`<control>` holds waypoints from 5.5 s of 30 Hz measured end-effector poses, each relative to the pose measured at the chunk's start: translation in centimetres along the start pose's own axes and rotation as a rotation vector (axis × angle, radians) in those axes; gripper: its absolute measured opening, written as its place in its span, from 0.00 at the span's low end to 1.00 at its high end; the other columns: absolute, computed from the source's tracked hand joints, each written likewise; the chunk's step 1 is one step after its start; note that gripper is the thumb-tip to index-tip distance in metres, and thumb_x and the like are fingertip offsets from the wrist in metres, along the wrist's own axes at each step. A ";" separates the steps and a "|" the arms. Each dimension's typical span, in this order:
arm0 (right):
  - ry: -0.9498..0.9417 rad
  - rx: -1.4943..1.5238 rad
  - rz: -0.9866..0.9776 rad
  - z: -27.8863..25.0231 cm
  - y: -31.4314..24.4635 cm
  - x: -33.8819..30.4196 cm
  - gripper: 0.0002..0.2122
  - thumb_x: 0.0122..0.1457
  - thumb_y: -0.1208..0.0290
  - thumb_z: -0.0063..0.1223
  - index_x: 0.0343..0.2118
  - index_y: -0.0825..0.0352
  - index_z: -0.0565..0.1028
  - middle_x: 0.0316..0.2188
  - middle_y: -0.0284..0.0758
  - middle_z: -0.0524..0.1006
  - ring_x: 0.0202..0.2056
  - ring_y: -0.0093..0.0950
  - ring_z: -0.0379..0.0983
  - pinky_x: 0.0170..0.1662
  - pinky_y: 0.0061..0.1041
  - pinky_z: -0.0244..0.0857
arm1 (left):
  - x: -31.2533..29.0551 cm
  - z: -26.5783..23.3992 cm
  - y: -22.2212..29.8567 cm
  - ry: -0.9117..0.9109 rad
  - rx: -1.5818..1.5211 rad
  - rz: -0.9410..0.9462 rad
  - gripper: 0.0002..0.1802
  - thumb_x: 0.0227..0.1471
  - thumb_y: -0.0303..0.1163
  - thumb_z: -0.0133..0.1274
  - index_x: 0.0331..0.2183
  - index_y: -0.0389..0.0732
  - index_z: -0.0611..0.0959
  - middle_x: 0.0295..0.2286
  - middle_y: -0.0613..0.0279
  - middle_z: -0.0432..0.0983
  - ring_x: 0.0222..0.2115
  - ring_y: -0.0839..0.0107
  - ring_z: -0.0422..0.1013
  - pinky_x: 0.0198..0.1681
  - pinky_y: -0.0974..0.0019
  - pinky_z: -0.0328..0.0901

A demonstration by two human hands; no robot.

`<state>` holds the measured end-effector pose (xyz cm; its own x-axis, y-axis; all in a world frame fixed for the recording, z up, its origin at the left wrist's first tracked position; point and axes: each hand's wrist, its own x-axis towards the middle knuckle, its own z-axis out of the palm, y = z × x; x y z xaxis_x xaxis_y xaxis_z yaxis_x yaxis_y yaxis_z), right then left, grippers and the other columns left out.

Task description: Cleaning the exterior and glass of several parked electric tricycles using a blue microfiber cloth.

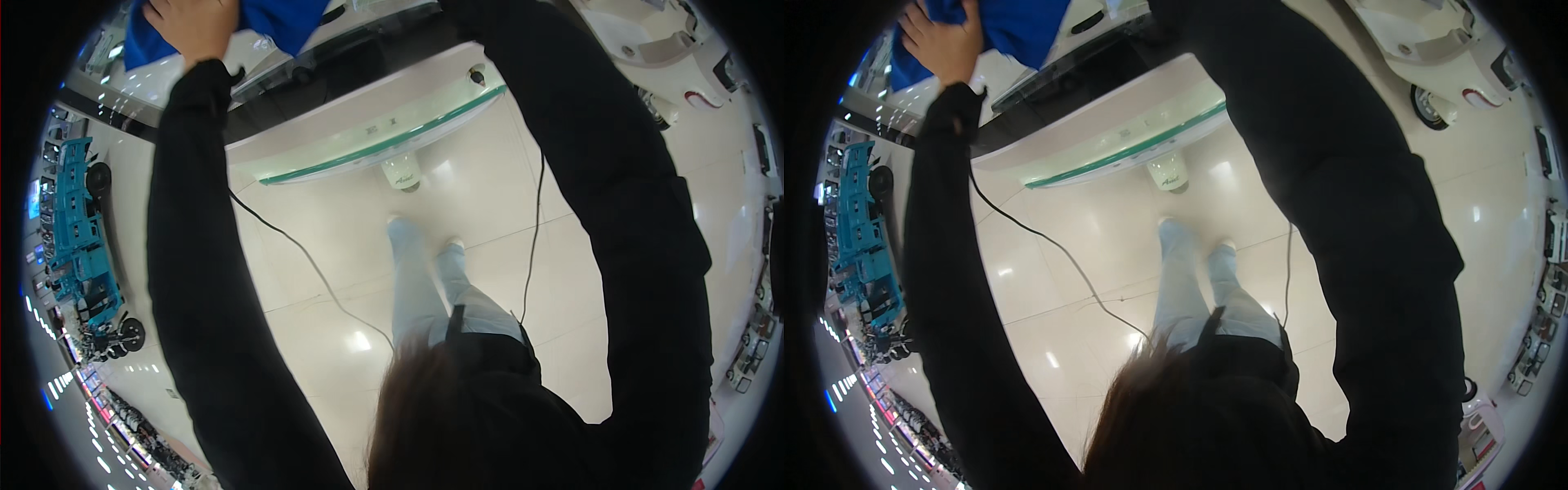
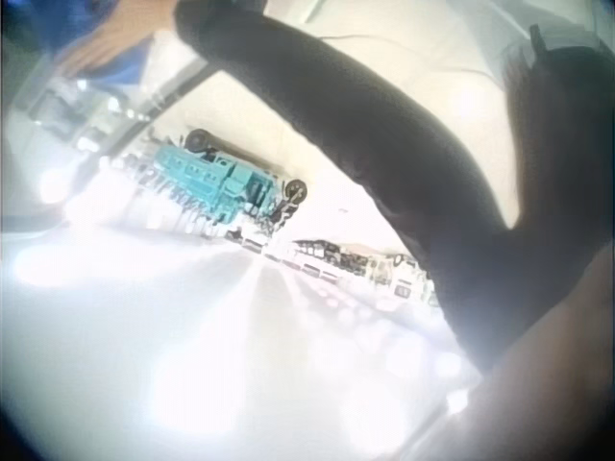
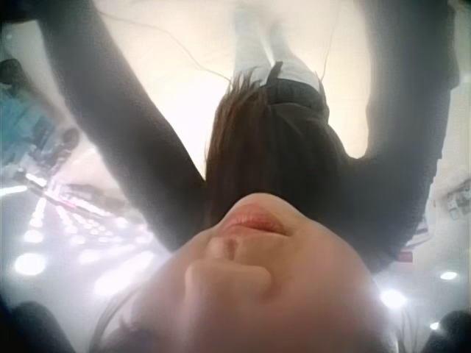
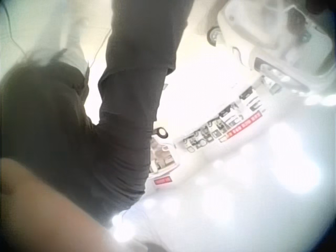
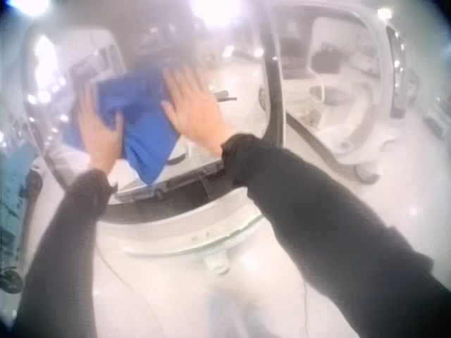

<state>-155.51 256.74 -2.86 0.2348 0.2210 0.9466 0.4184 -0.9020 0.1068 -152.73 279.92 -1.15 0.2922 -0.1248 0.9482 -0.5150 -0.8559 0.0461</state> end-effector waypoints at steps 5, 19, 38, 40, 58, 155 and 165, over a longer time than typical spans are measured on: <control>-0.403 0.026 -0.059 -3.5 -1.8 -8.4 0.31 0.61 0.56 0.45 0.63 0.69 0.58 0.60 0.44 0.64 0.65 0.41 0.51 0.68 0.42 0.40 | -8.1 -1.2 2.2 -0.153 0.017 0.224 0.46 0.47 0.50 0.51 0.61 0.34 0.62 0.63 0.49 0.51 0.62 0.44 0.50 0.63 0.42 0.46; -0.953 -0.155 -0.083 -13.1 -9.6 -26.5 0.30 0.58 0.60 0.51 0.62 0.66 0.61 0.61 0.34 0.64 0.64 0.30 0.54 0.68 0.35 0.42 | -25.6 -6.3 11.9 -0.644 0.044 -0.133 0.48 0.35 0.18 0.48 0.61 0.23 0.54 0.65 0.40 0.41 0.65 0.40 0.41 0.67 0.52 0.41; -2.049 0.757 1.834 -70.5 -30.4 -60.0 0.26 0.66 0.52 0.36 0.53 0.72 0.68 0.45 0.48 0.76 0.48 0.41 0.72 0.50 0.42 0.67 | -26.6 -6.7 16.1 -0.756 0.122 -0.385 0.41 0.57 0.40 0.51 0.62 0.27 0.56 0.65 0.45 0.43 0.66 0.51 0.43 0.64 0.43 0.47; -1.934 0.659 2.034 -71.8 -30.3 -59.0 0.25 0.66 0.53 0.37 0.53 0.72 0.68 0.45 0.48 0.75 0.48 0.41 0.72 0.50 0.42 0.67 | -26.3 -5.6 16.9 -0.615 -0.042 -0.441 0.39 0.63 0.46 0.40 0.57 0.17 0.58 0.61 0.30 0.49 0.64 0.42 0.44 0.66 0.44 0.41; -0.995 0.705 2.225 -61.1 -19.1 -52.3 0.23 0.64 0.56 0.40 0.53 0.71 0.68 0.47 0.46 0.74 0.49 0.40 0.71 0.51 0.42 0.66 | -53.4 -16.6 19.3 -1.137 -0.117 -0.727 0.22 0.65 0.37 0.38 0.48 0.26 0.71 0.30 0.35 0.75 0.31 0.42 0.71 0.34 0.44 0.64; -1.142 0.791 0.730 96.2 146.6 -5.1 0.25 0.55 0.69 0.50 0.57 0.68 0.67 0.46 0.52 0.74 0.48 0.48 0.70 0.50 0.42 0.66 | 37.0 161.1 2.9 -0.700 -0.524 -1.293 0.30 0.67 0.47 0.33 0.48 0.34 0.81 0.28 0.62 0.76 0.25 0.75 0.64 0.31 0.73 0.61; -1.270 0.898 0.810 108.4 153.0 6.0 0.16 0.49 0.69 0.58 0.43 0.59 0.79 0.36 0.40 0.79 0.37 0.42 0.75 0.41 0.38 0.68 | 56.2 184.0 1.5 -1.126 -1.277 -0.888 0.36 0.64 0.49 0.31 0.49 0.24 0.76 0.33 0.45 0.82 0.34 0.65 0.77 0.47 0.67 0.68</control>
<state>5.04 160.33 -13.79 0.9068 0.3816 -0.1794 0.0681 -0.5524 -0.8308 11.17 179.28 -5.60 0.8042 -0.5913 -0.0602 0.0081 -0.0905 0.9959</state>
